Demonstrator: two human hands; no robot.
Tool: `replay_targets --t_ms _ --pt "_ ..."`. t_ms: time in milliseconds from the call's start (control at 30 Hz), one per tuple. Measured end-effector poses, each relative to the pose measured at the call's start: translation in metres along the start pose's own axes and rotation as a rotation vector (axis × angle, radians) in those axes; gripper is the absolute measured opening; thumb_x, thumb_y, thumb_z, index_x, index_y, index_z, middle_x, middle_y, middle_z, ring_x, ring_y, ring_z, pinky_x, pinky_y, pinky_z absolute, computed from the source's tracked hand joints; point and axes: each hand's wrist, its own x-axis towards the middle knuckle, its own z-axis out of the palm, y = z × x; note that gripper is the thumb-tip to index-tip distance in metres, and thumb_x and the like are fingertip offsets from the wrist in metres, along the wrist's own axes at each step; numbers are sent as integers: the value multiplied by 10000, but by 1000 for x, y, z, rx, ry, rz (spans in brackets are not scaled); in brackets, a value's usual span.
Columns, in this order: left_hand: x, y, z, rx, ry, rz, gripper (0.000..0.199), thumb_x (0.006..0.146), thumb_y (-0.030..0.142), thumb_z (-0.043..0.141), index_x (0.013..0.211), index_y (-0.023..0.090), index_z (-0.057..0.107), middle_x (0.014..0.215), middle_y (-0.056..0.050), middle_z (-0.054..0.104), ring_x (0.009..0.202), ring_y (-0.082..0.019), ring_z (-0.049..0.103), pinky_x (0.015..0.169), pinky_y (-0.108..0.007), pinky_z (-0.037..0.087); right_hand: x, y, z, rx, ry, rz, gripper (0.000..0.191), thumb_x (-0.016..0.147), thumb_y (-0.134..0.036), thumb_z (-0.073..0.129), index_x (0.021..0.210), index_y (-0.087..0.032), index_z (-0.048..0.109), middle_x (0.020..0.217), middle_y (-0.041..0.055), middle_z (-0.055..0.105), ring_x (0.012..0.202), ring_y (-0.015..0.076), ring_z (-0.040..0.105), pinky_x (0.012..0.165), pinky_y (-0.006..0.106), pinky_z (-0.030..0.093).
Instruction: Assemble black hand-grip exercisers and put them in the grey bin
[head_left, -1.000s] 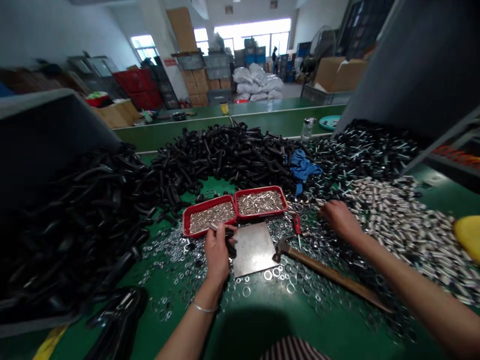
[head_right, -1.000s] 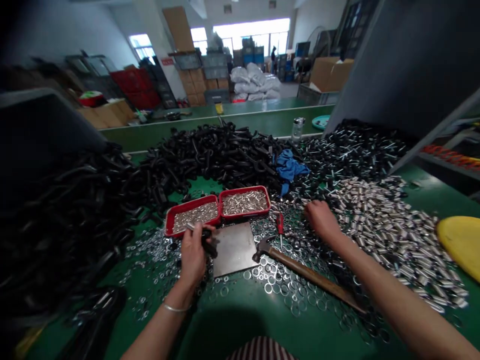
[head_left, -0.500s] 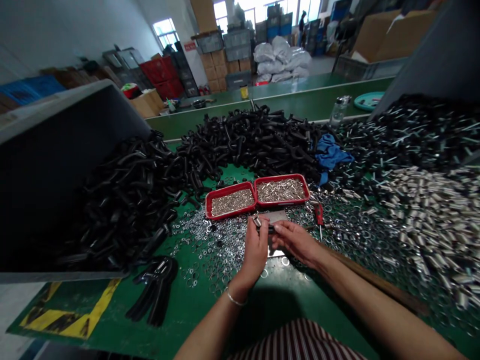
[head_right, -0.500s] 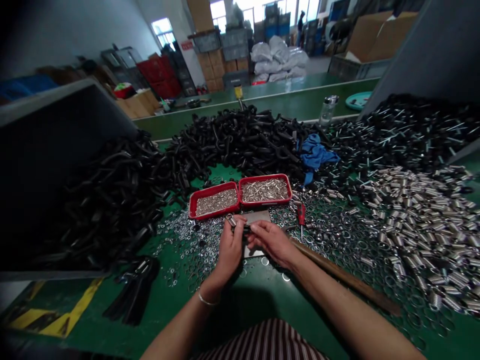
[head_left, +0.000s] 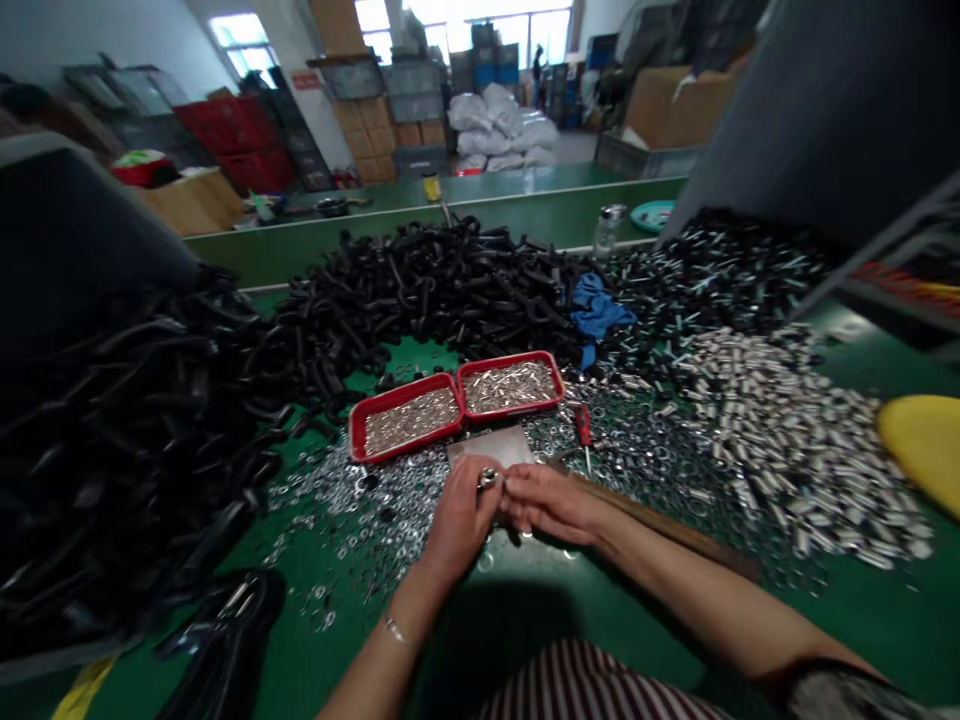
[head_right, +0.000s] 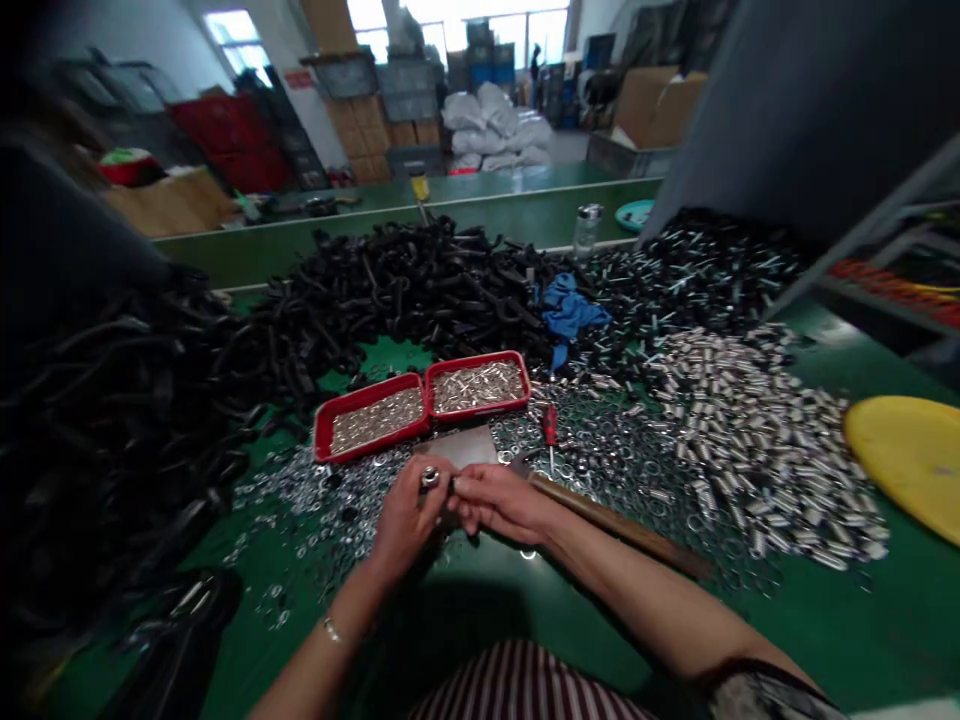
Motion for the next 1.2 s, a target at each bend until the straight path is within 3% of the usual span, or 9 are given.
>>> replay_targets --t_ms 133,267,433,567,700,800,900,1033,1200 --pt "11 -12 -11 -99 121 -170 254 946 438 569 893 215 680 891 -53 681 841 -209 615 813 -312 461 -24 -23 -26 -566 53 25 424 967 -579 515 1081 -183 614 811 46 727 551 122 599 507 245 484" --pt "27 -23 -27 -538 443 -372 324 902 507 621 881 184 640 847 -25 667 709 -148 578 686 -272 489 -63 -79 -105 -1518 848 -41 220 1009 -371 503 1108 -232 641 1067 74 729 938 198 679 819 320 509" --pt "31 -26 -26 -791 524 -487 328 802 429 756 877 158 588 804 -5 656 661 -107 559 656 -257 515 -79 -130 -197 -1617 1207 216 189 919 -272 613 995 -106 663 1077 237 692 1006 332 656 768 379 465" --pt "18 -19 -14 -753 380 -535 368 815 482 733 908 156 590 849 -18 671 651 -95 572 665 -251 515 -87 -145 -213 -1625 1201 307 141 873 -246 666 919 -113 677 921 208 714 839 294 675 665 340 421" --pt "15 -18 -6 -763 346 -539 379 851 519 675 932 170 553 864 -17 662 630 -84 574 637 -237 482 -97 -144 -199 -1712 1247 147 235 945 -239 579 1112 -86 642 1082 295 664 968 328 641 726 411 403" --pt "23 -17 4 -797 323 -544 370 862 512 663 932 176 523 865 -17 657 618 -78 564 629 -230 463 -90 -122 -152 -1507 870 -257 253 926 -351 641 1133 -206 648 1025 148 710 878 251 657 743 375 456" --pt "28 -10 17 -788 272 -528 361 885 517 635 939 177 524 877 -21 659 633 -81 567 644 -226 461 -68 -91 -81 -1276 533 -341 278 928 -425 632 1132 -237 619 960 81 704 801 221 657 706 352 500" --pt "25 0 23 -673 195 -480 381 918 557 576 965 179 568 909 -26 651 670 -98 577 654 -232 473 -36 -64 -23 -1279 330 -438 166 946 -312 615 1074 -209 589 925 53 670 810 196 637 739 343 518" --pt "14 4 15 -538 123 -453 385 927 568 559 964 186 590 857 -11 616 726 -128 580 689 -247 484 -23 -47 -7 -1256 251 -536 130 967 -276 581 1073 -202 566 962 62 656 865 206 635 774 358 526"
